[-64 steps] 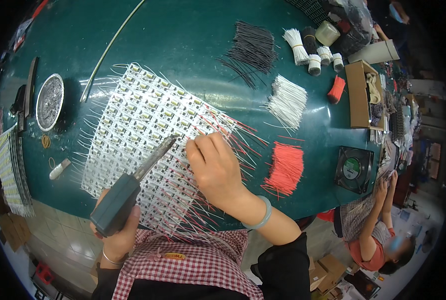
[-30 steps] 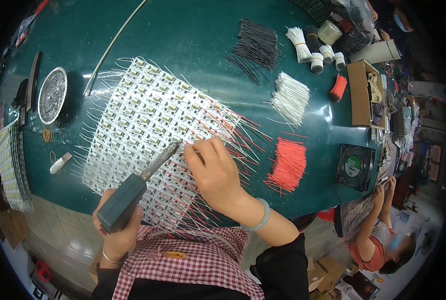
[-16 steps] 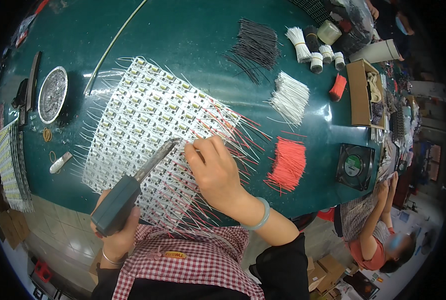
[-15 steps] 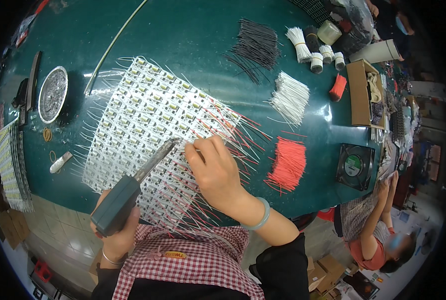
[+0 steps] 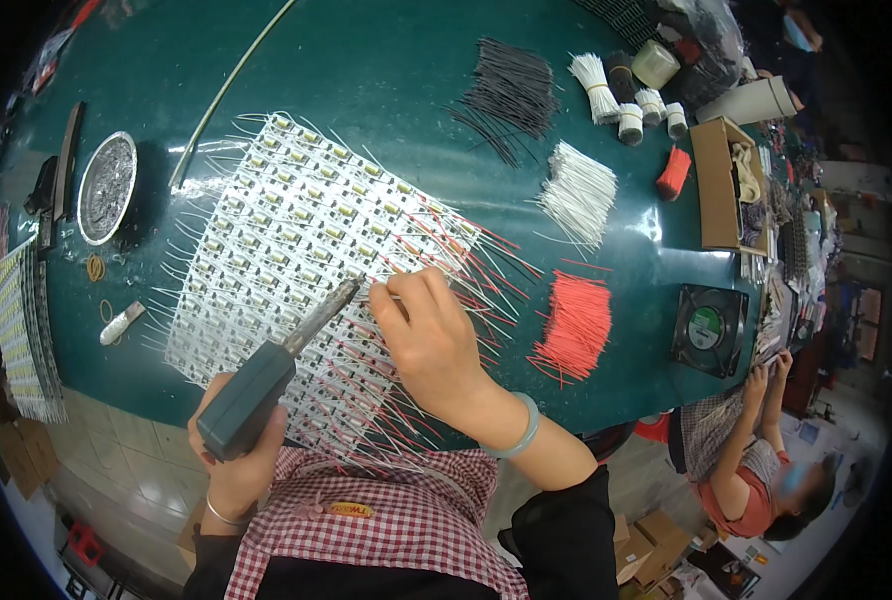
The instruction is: The person uses a soldering iron to attach red and white wires to a large LED panel. They pick up individual wires, position them on the panel, and apply heat to secure them. The person occasionally uses a wooden stick to adjust the wires on the board.
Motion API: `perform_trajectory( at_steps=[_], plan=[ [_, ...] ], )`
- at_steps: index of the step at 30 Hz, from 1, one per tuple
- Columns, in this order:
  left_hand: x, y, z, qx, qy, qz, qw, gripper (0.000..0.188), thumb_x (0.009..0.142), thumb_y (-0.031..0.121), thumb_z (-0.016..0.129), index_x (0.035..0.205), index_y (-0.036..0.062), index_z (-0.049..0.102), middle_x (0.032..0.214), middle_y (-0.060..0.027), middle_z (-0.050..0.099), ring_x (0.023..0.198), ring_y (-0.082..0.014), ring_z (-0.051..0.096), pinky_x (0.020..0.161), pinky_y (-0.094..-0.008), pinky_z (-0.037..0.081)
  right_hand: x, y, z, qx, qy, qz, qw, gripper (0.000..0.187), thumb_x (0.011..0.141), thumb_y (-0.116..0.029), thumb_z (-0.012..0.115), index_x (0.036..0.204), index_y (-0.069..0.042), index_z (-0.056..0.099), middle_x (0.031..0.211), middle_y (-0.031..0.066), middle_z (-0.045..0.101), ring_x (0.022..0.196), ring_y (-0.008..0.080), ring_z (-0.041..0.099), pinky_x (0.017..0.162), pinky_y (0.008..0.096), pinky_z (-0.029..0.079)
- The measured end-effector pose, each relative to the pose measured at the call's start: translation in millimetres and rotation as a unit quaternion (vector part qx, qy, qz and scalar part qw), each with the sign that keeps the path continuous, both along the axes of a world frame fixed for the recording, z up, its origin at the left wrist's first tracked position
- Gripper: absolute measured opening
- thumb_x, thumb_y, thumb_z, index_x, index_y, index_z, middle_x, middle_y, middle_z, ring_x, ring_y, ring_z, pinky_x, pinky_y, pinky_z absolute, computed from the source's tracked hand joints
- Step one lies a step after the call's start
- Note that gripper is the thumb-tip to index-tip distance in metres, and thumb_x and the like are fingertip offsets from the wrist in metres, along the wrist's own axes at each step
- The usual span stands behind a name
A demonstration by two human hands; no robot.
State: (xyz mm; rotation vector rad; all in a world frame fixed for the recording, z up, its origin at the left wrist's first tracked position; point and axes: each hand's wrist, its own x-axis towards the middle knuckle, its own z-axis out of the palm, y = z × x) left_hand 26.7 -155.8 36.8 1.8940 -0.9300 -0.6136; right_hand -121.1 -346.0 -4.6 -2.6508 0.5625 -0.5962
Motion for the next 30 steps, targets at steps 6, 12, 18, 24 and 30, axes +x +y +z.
perform_trajectory(
  at_steps=[6,12,18,24,30],
  plan=[
    [0.8,4.2,-0.1,0.0,-0.008,0.013,1.0,0.017,0.073,-0.003,0.077,0.089,-0.0036,0.071,0.087,-0.0155,0.068,0.08,-0.0268,0.068,0.069,-0.0348,0.055,1.2,0.9,-1.6,-0.004,-0.002,0.003,1.0,0.035,0.073,0.001,0.063,0.107,0.006,0.064,0.098,0.0134,0.058,0.087,0.0291,0.056,0.071,0.036,0.05],
    [35.3,43.8,-0.3,-0.076,-0.083,0.185,0.976,0.024,0.086,0.001,0.069,0.109,-0.0078,0.067,0.085,-0.0112,0.064,0.07,-0.017,0.059,0.06,-0.0318,0.049,-2.9,-0.7,-0.4,-0.004,0.0,-0.013,1.0,0.034,0.073,0.001,0.064,0.107,0.006,0.065,0.098,0.0131,0.058,0.086,0.0283,0.056,0.07,0.0356,0.05],
    [135.2,81.3,23.8,-0.097,-0.383,0.286,0.873,0.025,0.092,0.003,0.067,0.11,-0.0136,0.066,0.095,-0.0123,0.068,0.059,-0.0079,0.049,0.051,-0.0218,0.037,1.5,2.1,0.5,-0.002,-0.005,-0.002,1.0,0.034,0.072,0.001,0.064,0.106,0.006,0.065,0.097,0.0124,0.058,0.086,0.028,0.056,0.069,0.0356,0.05],
    [85.6,63.3,-4.3,-0.178,0.091,0.281,0.938,0.045,0.085,-0.002,0.066,0.128,-0.0089,0.056,0.106,-0.0172,0.066,0.056,-0.008,0.05,0.042,-0.0195,0.034,-1.4,2.3,-2.4,-0.02,-0.016,-0.014,1.0,0.034,0.073,-0.001,0.065,0.106,0.005,0.066,0.097,0.0112,0.058,0.086,0.0278,0.057,0.068,0.0359,0.049],
    [20.0,48.1,11.6,-0.034,0.204,0.255,0.945,0.053,0.078,-0.006,0.073,0.129,-0.0041,0.058,0.107,-0.0154,0.067,0.066,-0.0123,0.059,0.055,-0.0244,0.048,-4.8,12.1,6.7,-0.008,-0.029,-0.002,1.0,0.034,0.074,-0.001,0.065,0.108,0.005,0.066,0.095,0.0113,0.059,0.084,0.0277,0.057,0.068,0.0359,0.048]
  ],
)
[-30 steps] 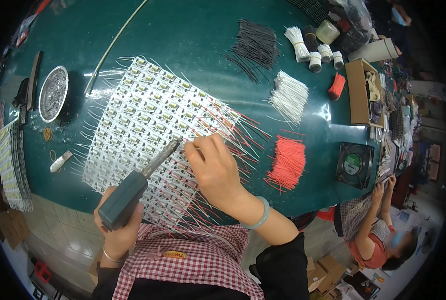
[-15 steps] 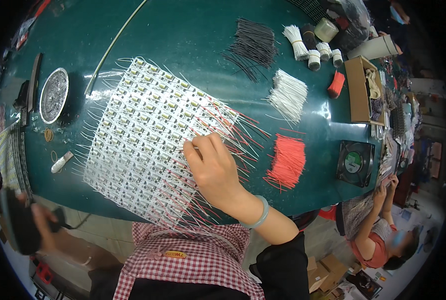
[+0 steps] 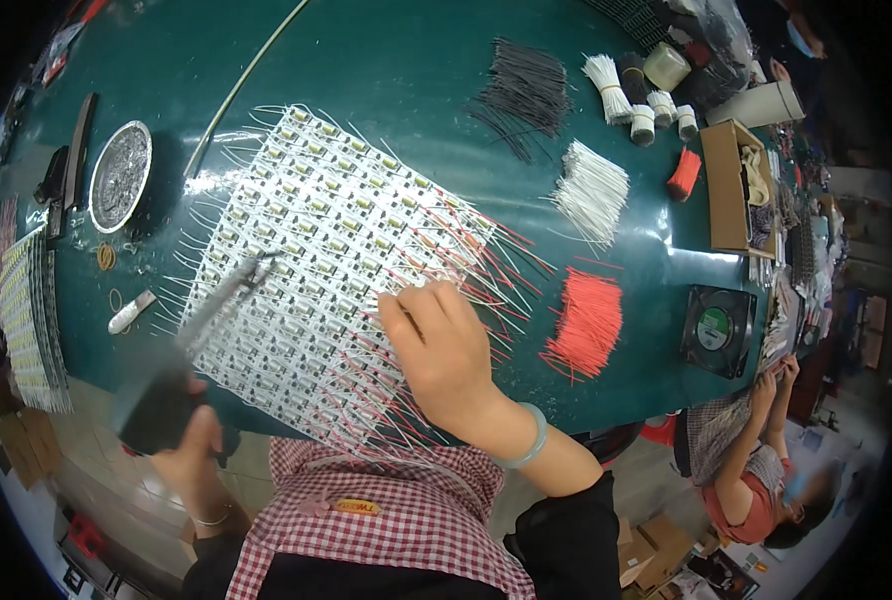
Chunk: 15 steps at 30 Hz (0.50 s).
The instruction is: The person uses a soldering iron to attach red and white wires to a large LED panel. They pick up individual wires, position them on the panel, and apply heat to secure them. The person occasionally uses a wooden stick to adjust the wires on the board.
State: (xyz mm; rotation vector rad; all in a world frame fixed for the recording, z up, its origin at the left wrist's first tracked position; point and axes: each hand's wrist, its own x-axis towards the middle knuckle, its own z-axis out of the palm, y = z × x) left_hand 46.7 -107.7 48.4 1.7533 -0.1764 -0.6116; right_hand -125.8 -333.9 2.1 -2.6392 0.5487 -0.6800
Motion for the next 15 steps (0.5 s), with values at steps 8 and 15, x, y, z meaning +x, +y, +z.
perform_trajectory(
  at_steps=[8,15],
  plan=[
    [-17.6,-15.3,-12.8,0.013,-0.163,-0.205,0.965,0.024,0.073,-0.003,0.077,0.096,-0.0057,0.072,0.095,-0.0171,0.069,0.081,-0.0259,0.069,0.07,-0.0328,0.054,2.6,7.7,-8.6,0.007,0.015,0.005,1.0,0.035,0.074,0.001,0.065,0.109,0.006,0.065,0.095,0.0121,0.059,0.083,0.0278,0.056,0.068,0.0355,0.049],
    [-18.9,-20.5,-12.7,0.026,-0.187,-0.244,0.951,0.023,0.072,-0.002,0.078,0.094,-0.0054,0.073,0.089,-0.0161,0.069,0.078,-0.0286,0.069,0.07,-0.0345,0.054,2.9,9.1,-7.1,0.002,0.022,0.001,1.0,0.035,0.074,0.0,0.065,0.109,0.006,0.066,0.095,0.0118,0.058,0.084,0.0275,0.055,0.068,0.0351,0.048]
  ],
)
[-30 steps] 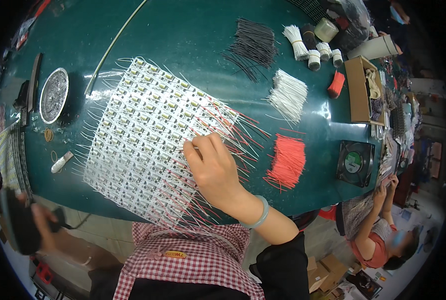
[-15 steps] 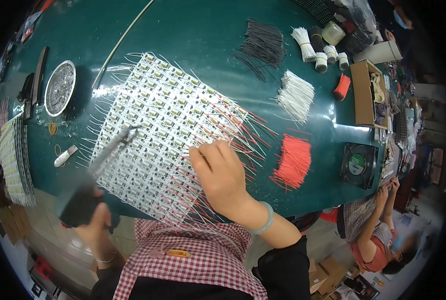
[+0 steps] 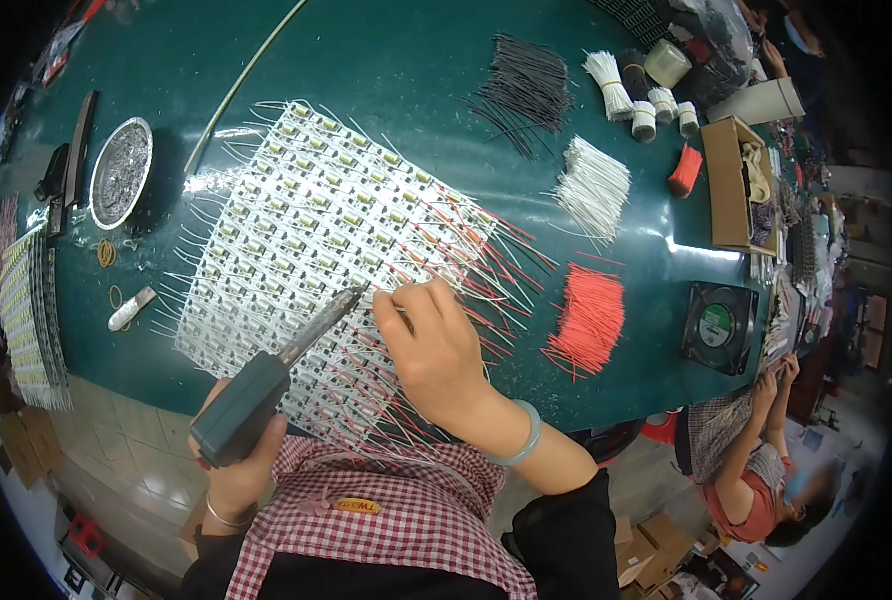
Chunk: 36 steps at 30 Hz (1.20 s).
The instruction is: The person uses a soldering iron to attach red and white wires to a large LED panel. They pick up individual wires, position them on the panel, and apply heat to secure them. The person occasionally uses a wooden stick to adjust the wires on the board.
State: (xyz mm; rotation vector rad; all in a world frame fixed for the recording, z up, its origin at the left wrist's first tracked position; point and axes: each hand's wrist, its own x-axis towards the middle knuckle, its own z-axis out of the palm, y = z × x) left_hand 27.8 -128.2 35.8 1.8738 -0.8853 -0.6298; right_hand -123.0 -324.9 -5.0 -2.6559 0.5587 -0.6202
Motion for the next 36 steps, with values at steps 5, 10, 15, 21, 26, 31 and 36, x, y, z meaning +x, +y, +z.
perform_trajectory(
  at_steps=[5,10,15,21,26,31,36],
  plan=[
    [0.1,-2.9,2.1,0.005,-0.011,0.0,1.0,0.021,0.072,-0.002,0.078,0.092,-0.0055,0.072,0.088,-0.0158,0.069,0.077,-0.0288,0.069,0.068,-0.0346,0.054,1.1,0.4,-0.7,0.005,0.004,-0.008,1.0,0.034,0.075,-0.001,0.064,0.108,0.005,0.066,0.094,0.0111,0.057,0.084,0.027,0.055,0.067,0.0347,0.048],
    [-0.2,-3.0,2.2,0.012,-0.011,0.002,1.0,0.021,0.072,-0.001,0.078,0.092,-0.0055,0.072,0.087,-0.0161,0.069,0.075,-0.0284,0.069,0.065,-0.0339,0.054,1.2,1.1,0.1,0.004,0.005,-0.009,1.0,0.033,0.075,-0.001,0.064,0.108,0.004,0.066,0.093,0.0106,0.057,0.083,0.0265,0.056,0.067,0.0346,0.048],
    [1.5,-3.7,1.9,0.017,-0.015,-0.016,1.0,0.021,0.072,0.0,0.078,0.092,-0.0057,0.072,0.088,-0.0167,0.068,0.075,-0.028,0.069,0.065,-0.0335,0.053,1.2,-0.4,0.5,0.006,0.007,-0.004,1.0,0.033,0.075,0.0,0.064,0.107,0.005,0.066,0.092,0.011,0.057,0.083,0.027,0.056,0.067,0.0348,0.048],
    [2.7,-4.3,3.7,0.031,-0.023,-0.029,0.999,0.022,0.072,0.0,0.079,0.092,-0.0057,0.071,0.088,-0.017,0.067,0.074,-0.028,0.068,0.065,-0.0333,0.053,1.9,-1.3,1.5,0.007,0.007,0.003,1.0,0.034,0.074,0.001,0.064,0.108,0.006,0.065,0.091,0.0117,0.056,0.082,0.0275,0.055,0.068,0.0349,0.048],
    [3.5,-2.8,1.3,0.036,-0.018,-0.033,0.999,0.023,0.071,0.0,0.079,0.092,-0.0052,0.071,0.087,-0.0169,0.067,0.071,-0.028,0.067,0.063,-0.0333,0.052,2.4,-0.2,0.9,0.005,0.011,0.0,1.0,0.035,0.073,0.001,0.065,0.108,0.006,0.065,0.092,0.0116,0.056,0.083,0.0274,0.055,0.067,0.0346,0.048],
    [2.8,-4.9,2.9,0.022,-0.027,-0.028,0.999,0.021,0.071,-0.001,0.079,0.09,-0.0048,0.071,0.084,-0.0157,0.067,0.068,-0.0279,0.066,0.061,-0.0335,0.051,5.2,2.1,2.5,0.0,0.011,-0.016,1.0,0.036,0.069,0.007,0.067,0.105,0.004,0.068,0.09,0.011,0.058,0.08,0.0264,0.056,0.064,0.0351,0.048],
    [2.3,1.5,-3.5,0.002,-0.043,-0.021,0.999,0.019,0.071,-0.001,0.078,0.089,-0.0046,0.071,0.083,-0.0148,0.066,0.068,-0.0276,0.066,0.061,-0.0336,0.052,3.6,1.8,0.8,-0.014,0.018,-0.008,1.0,0.035,0.071,0.003,0.065,0.106,0.005,0.067,0.091,0.0108,0.056,0.082,0.0266,0.054,0.066,0.0342,0.048]
  ],
)
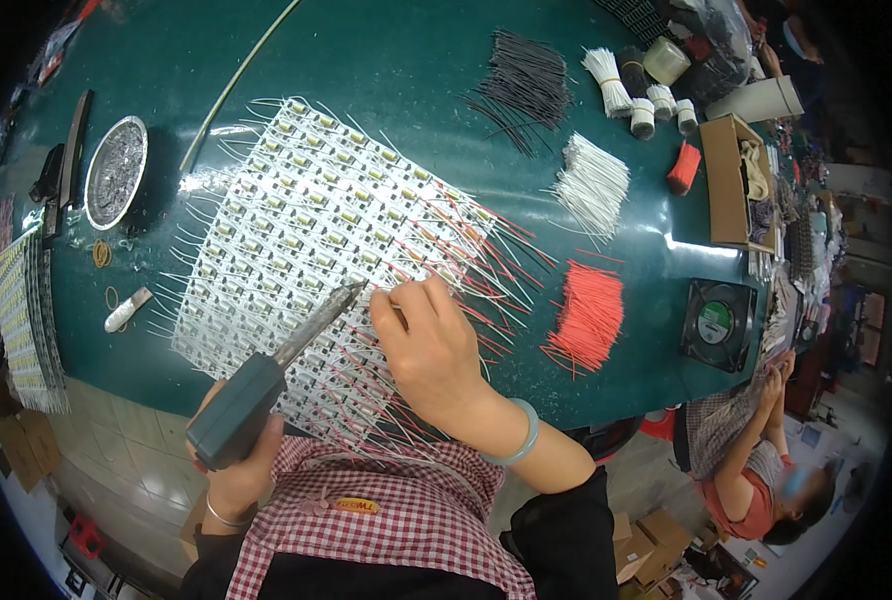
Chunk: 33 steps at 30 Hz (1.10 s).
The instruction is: The person uses a soldering iron to attach red and white wires to a large LED panel. They pick up individual wires, position them on the panel, and apply heat to secure them. The person occasionally uses a wooden stick to adjust the wires on the board.
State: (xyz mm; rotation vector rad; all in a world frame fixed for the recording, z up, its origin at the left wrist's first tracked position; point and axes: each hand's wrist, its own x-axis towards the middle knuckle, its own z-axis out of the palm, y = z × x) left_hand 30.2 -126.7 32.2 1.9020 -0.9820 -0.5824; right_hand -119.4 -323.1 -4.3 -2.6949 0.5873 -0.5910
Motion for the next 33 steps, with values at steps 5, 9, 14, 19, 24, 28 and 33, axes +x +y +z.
perform_trajectory(
  at_steps=[5,9,14,19,24,28,33],
  plan=[
    [-2.7,-2.5,3.9,-0.014,0.008,0.037,0.999,0.019,0.071,-0.002,0.077,0.089,-0.005,0.072,0.082,-0.0146,0.067,0.07,-0.0279,0.067,0.063,-0.0339,0.053,0.6,1.0,0.3,0.001,-0.001,-0.001,1.0,0.036,0.071,0.003,0.066,0.106,0.005,0.067,0.092,0.0105,0.056,0.082,0.0265,0.055,0.064,0.0342,0.048],
    [-1.8,-1.0,1.7,0.002,0.009,0.022,1.0,0.02,0.071,-0.002,0.077,0.09,-0.0055,0.072,0.085,-0.0157,0.068,0.074,-0.0287,0.069,0.066,-0.0343,0.054,0.1,1.8,-1.9,-0.003,-0.002,-0.006,1.0,0.036,0.07,0.003,0.065,0.106,0.005,0.067,0.092,0.0105,0.056,0.082,0.0267,0.055,0.065,0.0339,0.048],
    [-0.8,-1.4,2.9,0.009,0.022,0.003,1.0,0.022,0.071,-0.003,0.077,0.093,-0.0058,0.072,0.089,-0.0168,0.069,0.077,-0.0294,0.069,0.068,-0.0349,0.055,0.4,2.4,0.0,-0.001,-0.004,-0.007,1.0,0.036,0.07,0.004,0.065,0.106,0.006,0.067,0.092,0.0106,0.056,0.082,0.0267,0.055,0.065,0.034,0.049],
    [-2.0,-3.7,1.3,0.012,0.028,0.002,1.0,0.021,0.071,-0.003,0.078,0.092,-0.0053,0.072,0.088,-0.0166,0.069,0.077,-0.0289,0.069,0.068,-0.0348,0.055,1.2,3.7,0.0,-0.005,-0.005,-0.011,1.0,0.036,0.07,0.004,0.066,0.106,0.006,0.067,0.092,0.0108,0.056,0.083,0.0265,0.055,0.064,0.0337,0.049],
    [-3.0,-2.7,-0.7,0.017,0.023,0.005,1.0,0.02,0.072,-0.002,0.078,0.09,-0.005,0.071,0.086,-0.0164,0.068,0.074,-0.0282,0.068,0.065,-0.0339,0.053,1.4,4.6,-0.2,-0.013,-0.003,-0.013,1.0,0.036,0.069,0.004,0.066,0.105,0.006,0.067,0.091,0.0109,0.055,0.082,0.0265,0.054,0.063,0.0335,0.049],
    [-2.6,-1.8,-0.2,0.004,0.013,0.007,1.0,0.02,0.072,-0.001,0.078,0.09,-0.005,0.071,0.084,-0.0159,0.067,0.07,-0.0277,0.067,0.062,-0.0333,0.052,2.0,4.7,-0.8,-0.012,-0.007,-0.014,1.0,0.036,0.068,0.005,0.066,0.104,0.007,0.067,0.09,0.0109,0.055,0.081,0.0264,0.054,0.063,0.0335,0.048],
    [-3.2,-0.4,-2.2,-0.038,-0.008,0.019,0.999,0.02,0.072,-0.002,0.078,0.091,-0.0049,0.071,0.084,-0.0155,0.068,0.071,-0.028,0.067,0.063,-0.0338,0.052,2.1,5.8,-0.1,-0.016,-0.001,-0.016,1.0,0.035,0.069,0.005,0.066,0.104,0.007,0.067,0.09,0.0111,0.055,0.08,0.0265,0.054,0.063,0.0334,0.048]
  ],
)
